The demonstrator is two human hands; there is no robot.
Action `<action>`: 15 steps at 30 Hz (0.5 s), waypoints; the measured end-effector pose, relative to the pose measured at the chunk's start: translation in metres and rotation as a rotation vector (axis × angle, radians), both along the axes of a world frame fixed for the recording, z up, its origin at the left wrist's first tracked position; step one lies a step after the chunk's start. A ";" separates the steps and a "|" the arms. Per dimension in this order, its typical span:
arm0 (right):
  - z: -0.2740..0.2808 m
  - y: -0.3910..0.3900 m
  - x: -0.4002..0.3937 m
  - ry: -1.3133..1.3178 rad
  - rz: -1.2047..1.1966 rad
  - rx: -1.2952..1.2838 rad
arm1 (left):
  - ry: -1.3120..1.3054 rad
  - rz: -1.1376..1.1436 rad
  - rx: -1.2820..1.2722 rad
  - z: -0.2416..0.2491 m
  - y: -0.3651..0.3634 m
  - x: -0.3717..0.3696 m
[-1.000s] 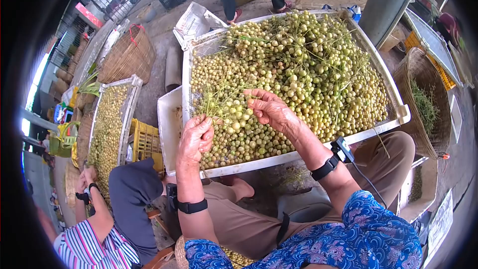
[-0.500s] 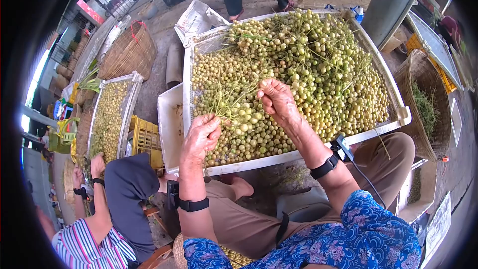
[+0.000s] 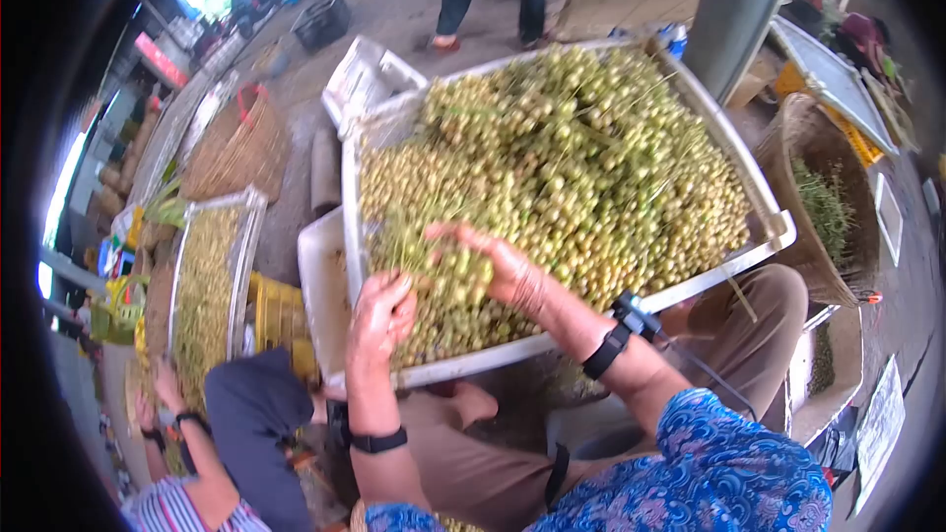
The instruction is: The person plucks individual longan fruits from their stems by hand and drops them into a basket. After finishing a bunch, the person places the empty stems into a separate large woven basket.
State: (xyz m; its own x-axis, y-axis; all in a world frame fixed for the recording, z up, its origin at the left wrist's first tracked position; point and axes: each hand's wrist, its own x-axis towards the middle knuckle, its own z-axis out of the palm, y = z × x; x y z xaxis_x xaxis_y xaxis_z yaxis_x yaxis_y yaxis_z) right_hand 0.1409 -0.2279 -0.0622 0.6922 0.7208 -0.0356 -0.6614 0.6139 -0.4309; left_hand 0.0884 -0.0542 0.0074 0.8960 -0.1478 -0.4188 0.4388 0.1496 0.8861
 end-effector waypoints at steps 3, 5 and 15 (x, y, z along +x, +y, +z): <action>-0.011 0.001 0.011 -0.178 -0.048 -0.218 | 0.005 0.001 0.091 0.002 -0.001 0.002; 0.001 -0.002 0.008 -0.315 -0.160 -0.437 | -0.024 0.004 0.062 -0.004 -0.002 0.003; 0.003 0.008 0.003 -0.034 -0.383 -0.574 | -0.015 0.039 0.139 -0.004 -0.023 0.002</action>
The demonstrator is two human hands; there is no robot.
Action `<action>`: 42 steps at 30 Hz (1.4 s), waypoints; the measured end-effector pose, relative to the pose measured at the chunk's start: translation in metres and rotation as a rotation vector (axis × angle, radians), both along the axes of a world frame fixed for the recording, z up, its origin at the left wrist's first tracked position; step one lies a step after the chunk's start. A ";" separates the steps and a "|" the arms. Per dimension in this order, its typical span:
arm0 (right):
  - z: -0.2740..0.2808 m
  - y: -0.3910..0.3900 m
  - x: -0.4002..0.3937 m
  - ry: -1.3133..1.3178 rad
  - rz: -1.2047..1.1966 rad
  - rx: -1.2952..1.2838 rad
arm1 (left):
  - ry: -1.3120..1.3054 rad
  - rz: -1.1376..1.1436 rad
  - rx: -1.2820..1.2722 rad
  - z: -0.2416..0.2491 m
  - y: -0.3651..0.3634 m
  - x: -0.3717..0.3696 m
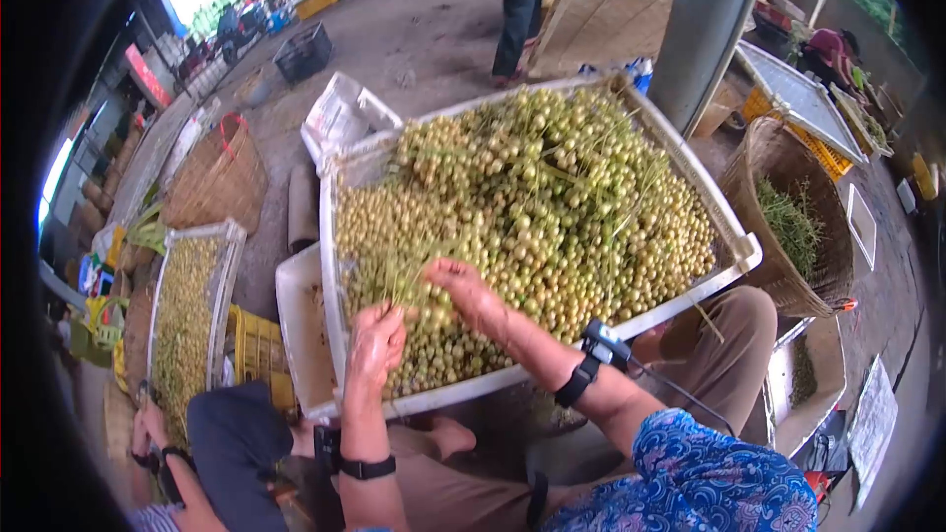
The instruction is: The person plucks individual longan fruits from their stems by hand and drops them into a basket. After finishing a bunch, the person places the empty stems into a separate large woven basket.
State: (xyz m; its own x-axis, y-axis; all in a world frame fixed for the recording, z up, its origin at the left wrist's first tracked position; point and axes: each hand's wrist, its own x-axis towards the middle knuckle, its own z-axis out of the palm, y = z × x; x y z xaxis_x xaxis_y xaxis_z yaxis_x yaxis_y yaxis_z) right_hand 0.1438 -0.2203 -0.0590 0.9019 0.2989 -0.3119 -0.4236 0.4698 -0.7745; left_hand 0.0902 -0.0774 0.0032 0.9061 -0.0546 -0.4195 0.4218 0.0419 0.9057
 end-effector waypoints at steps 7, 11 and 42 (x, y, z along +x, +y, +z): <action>-0.024 0.018 0.034 -0.048 -0.197 -0.472 | 0.020 0.008 0.035 -0.021 -0.011 0.008; -0.025 0.024 0.057 0.027 -0.264 -0.446 | -0.017 -0.004 -0.072 -0.007 -0.004 0.003; -0.022 0.006 0.041 -0.074 -0.150 -0.024 | -0.005 -0.005 -0.112 -0.013 -0.003 0.010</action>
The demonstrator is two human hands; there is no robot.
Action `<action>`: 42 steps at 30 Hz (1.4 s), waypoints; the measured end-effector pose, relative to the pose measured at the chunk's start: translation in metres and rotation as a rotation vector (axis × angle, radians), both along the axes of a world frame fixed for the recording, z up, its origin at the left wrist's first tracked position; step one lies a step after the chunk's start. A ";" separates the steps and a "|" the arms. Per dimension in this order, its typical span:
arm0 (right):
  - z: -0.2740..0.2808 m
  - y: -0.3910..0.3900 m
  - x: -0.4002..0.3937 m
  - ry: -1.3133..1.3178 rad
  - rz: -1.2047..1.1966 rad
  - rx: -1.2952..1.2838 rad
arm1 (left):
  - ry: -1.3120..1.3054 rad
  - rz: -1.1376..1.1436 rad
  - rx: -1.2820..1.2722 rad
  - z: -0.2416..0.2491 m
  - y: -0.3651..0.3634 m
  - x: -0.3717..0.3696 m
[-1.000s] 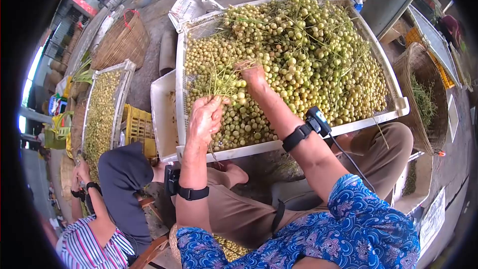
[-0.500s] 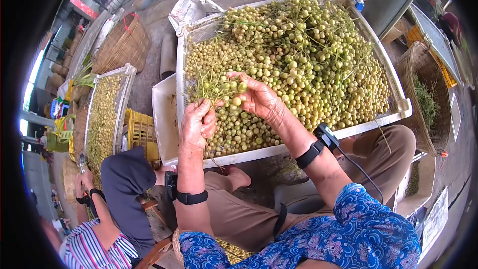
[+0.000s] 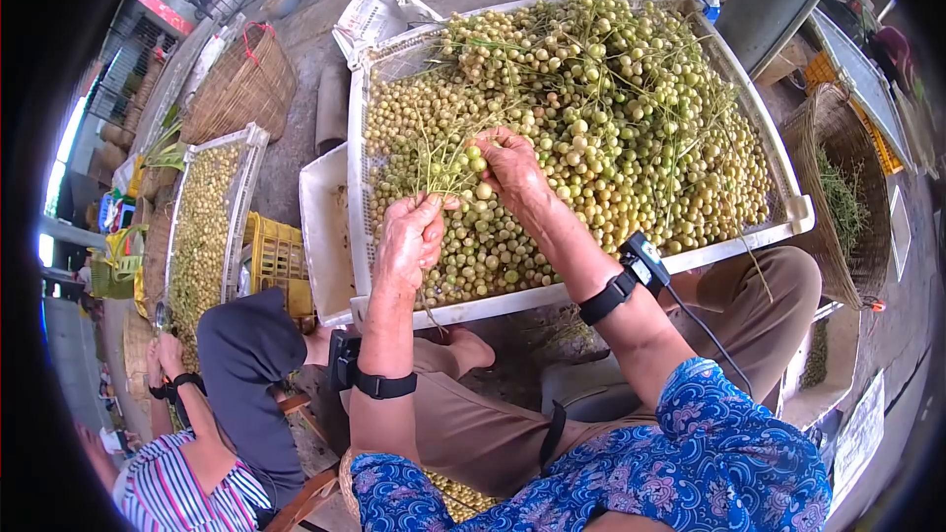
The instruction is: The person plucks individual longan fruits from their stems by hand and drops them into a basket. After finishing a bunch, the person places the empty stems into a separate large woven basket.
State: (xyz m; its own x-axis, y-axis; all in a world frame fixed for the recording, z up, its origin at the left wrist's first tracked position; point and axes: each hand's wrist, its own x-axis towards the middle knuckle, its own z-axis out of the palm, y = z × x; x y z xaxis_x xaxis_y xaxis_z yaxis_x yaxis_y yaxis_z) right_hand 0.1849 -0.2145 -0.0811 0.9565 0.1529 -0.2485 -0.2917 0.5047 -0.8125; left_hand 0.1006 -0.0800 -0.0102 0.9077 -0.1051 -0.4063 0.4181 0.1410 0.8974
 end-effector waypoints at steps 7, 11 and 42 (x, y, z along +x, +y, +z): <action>0.012 -0.035 0.013 0.021 0.485 0.050 | 0.045 -0.033 -0.046 0.006 0.017 -0.004; 0.023 -0.055 0.014 -0.135 0.591 0.250 | 0.030 -0.077 -0.151 0.006 0.028 -0.004; 0.032 -0.065 0.011 -0.783 -0.052 -1.570 | 0.006 -0.075 -0.242 0.018 0.040 -0.006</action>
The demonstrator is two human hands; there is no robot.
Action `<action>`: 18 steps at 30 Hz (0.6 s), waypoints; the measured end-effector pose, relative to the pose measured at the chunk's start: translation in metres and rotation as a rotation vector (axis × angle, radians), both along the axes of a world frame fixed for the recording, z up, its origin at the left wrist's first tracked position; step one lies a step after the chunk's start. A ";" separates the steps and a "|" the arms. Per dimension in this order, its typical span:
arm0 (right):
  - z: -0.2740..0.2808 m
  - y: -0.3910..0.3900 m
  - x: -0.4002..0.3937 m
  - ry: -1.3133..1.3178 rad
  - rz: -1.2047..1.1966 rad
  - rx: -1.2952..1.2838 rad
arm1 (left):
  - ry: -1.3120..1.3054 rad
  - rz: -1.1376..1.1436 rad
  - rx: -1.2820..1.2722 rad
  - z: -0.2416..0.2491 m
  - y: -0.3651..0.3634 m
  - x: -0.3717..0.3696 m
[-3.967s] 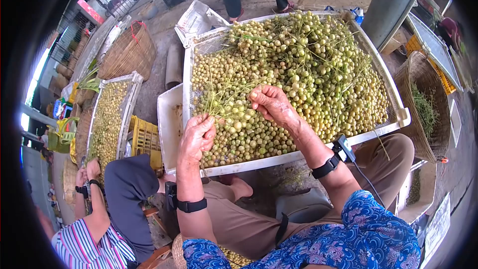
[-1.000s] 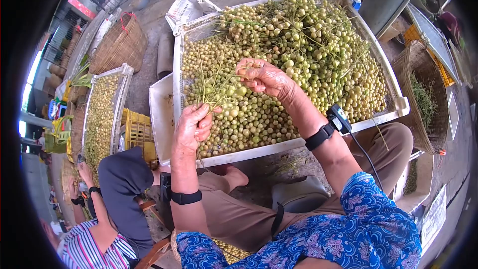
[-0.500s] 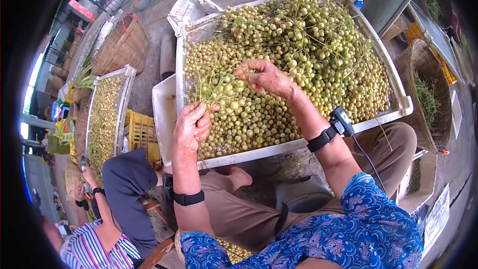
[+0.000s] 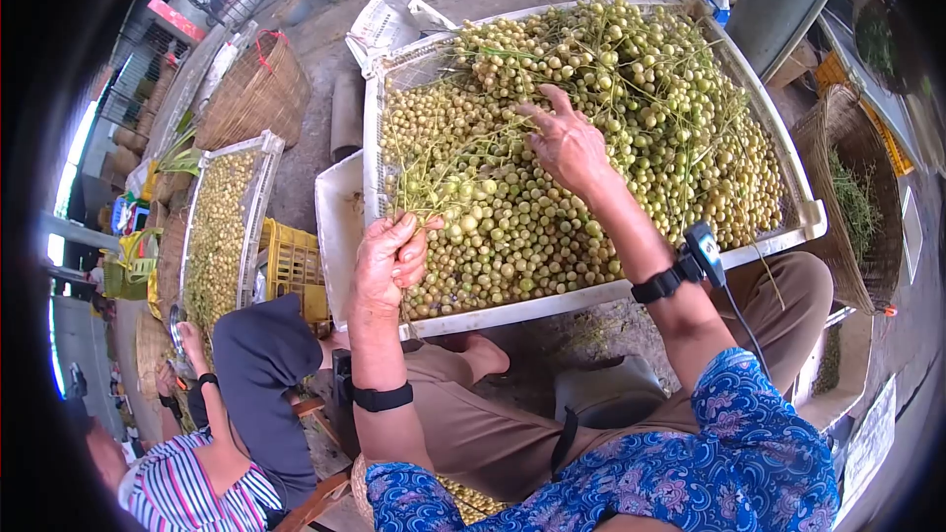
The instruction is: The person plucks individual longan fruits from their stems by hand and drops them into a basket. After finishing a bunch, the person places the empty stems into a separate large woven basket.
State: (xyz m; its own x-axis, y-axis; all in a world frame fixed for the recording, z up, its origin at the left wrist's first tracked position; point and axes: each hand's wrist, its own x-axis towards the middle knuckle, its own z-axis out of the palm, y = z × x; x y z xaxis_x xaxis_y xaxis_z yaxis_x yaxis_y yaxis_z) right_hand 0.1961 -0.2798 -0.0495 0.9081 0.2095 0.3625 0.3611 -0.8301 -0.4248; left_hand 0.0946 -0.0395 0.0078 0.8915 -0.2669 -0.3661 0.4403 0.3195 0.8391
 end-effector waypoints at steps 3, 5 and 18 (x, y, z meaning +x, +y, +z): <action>-0.004 -0.002 -0.018 0.248 0.171 0.418 | 0.010 0.017 -0.052 -0.002 -0.001 0.001; -0.002 0.004 -0.034 0.638 0.282 0.929 | 0.020 0.013 -0.086 -0.003 -0.002 0.002; -0.006 0.007 -0.023 0.572 -0.024 1.872 | 0.026 -0.011 -0.027 -0.007 -0.008 -0.001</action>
